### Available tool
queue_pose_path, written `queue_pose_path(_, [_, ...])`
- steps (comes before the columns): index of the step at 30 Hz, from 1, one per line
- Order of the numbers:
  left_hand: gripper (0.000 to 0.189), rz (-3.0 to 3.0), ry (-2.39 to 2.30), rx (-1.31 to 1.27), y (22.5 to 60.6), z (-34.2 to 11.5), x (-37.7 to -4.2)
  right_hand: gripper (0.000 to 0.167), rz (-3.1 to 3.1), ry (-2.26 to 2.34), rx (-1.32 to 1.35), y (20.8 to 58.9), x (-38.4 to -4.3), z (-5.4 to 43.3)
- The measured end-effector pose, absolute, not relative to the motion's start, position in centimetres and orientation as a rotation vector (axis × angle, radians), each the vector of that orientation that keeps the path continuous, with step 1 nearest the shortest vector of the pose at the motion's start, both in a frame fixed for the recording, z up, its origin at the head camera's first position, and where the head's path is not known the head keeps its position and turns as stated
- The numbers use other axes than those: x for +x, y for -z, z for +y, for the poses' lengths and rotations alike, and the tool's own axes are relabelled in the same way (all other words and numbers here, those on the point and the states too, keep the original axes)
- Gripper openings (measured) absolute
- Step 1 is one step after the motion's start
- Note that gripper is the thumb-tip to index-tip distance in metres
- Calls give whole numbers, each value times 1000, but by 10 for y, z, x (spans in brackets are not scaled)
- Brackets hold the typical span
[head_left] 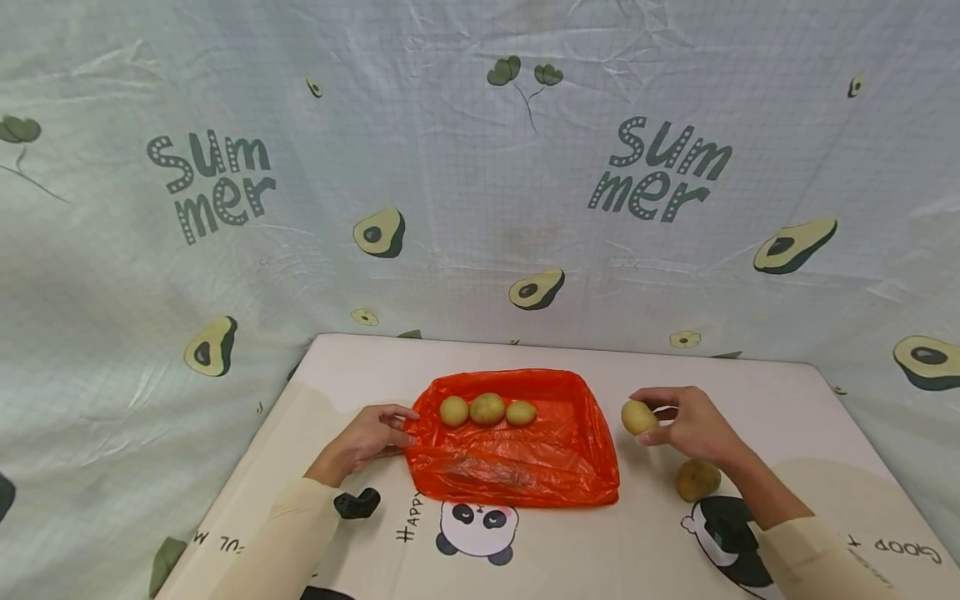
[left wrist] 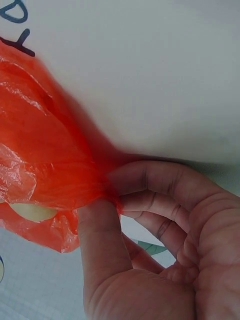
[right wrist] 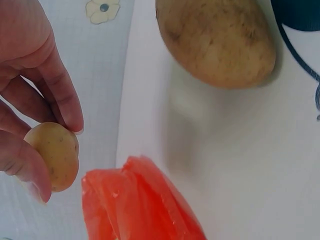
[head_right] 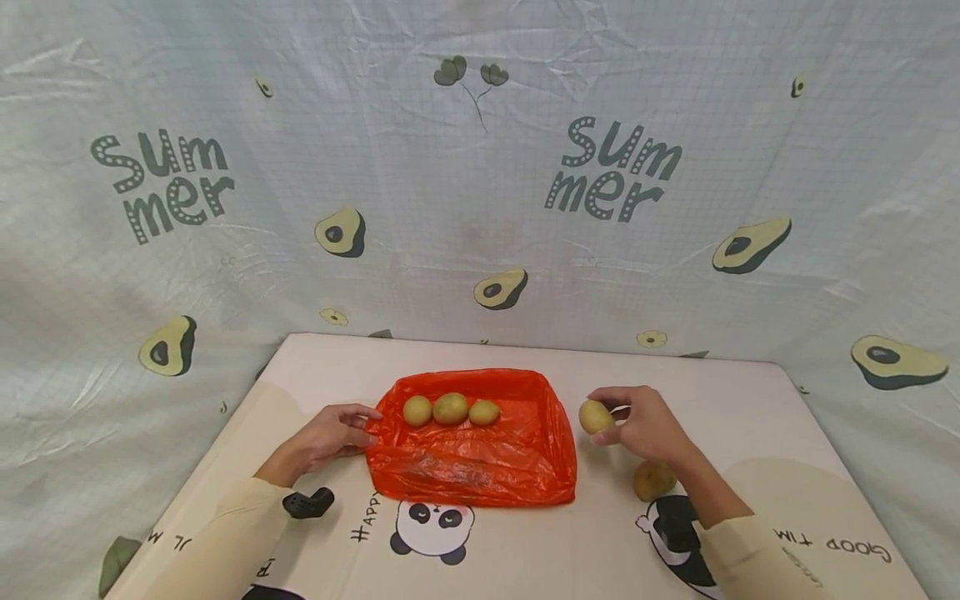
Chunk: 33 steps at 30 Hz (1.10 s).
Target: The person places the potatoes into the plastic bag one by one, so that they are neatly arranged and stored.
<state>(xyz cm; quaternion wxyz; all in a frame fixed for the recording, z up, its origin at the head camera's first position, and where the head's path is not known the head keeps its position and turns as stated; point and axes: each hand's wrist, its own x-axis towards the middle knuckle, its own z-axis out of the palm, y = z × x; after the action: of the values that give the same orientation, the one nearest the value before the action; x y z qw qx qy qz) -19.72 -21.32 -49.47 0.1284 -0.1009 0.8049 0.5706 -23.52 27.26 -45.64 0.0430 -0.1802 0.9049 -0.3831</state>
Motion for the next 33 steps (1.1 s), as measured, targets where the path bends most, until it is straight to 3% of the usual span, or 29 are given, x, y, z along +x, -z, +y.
queue_pose_path(33, [39, 2323, -1697, -298, 499, -215, -198, 48, 2732, 1266, -590, 462, -241, 226])
